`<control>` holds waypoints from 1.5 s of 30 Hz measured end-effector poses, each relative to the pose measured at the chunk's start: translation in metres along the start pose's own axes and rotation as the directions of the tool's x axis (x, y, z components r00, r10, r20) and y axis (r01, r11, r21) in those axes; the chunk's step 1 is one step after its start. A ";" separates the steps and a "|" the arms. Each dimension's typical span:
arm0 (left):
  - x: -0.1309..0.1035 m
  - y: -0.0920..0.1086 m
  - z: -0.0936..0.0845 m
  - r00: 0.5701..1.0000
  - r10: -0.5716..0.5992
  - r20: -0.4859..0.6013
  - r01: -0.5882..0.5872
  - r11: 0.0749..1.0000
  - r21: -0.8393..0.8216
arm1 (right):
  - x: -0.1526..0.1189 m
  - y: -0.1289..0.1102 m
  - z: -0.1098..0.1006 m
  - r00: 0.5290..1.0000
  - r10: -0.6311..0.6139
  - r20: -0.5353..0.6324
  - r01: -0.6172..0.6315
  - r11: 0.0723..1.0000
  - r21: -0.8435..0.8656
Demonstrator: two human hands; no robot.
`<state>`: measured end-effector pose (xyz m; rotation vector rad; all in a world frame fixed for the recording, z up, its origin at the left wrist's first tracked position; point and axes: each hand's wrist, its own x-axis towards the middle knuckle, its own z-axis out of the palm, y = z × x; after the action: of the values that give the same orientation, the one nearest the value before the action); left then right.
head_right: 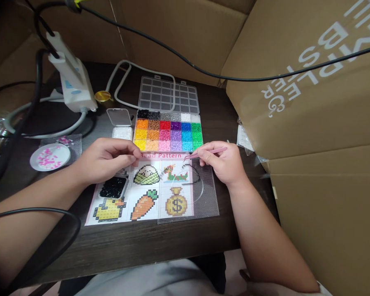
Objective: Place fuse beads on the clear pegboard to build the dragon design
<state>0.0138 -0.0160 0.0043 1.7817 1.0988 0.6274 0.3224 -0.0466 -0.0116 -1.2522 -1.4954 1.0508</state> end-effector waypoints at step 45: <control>-0.001 -0.004 0.003 0.996 0.068 -0.061 -0.068 0.998 -0.001 | 0.003 0.001 0.006 0.992 0.070 -0.102 -0.039 0.962 0.271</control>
<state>0.0146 -0.0174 -0.0003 1.8142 1.0815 0.7278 0.3162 -0.0438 -0.0139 -1.1442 -1.1946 1.1585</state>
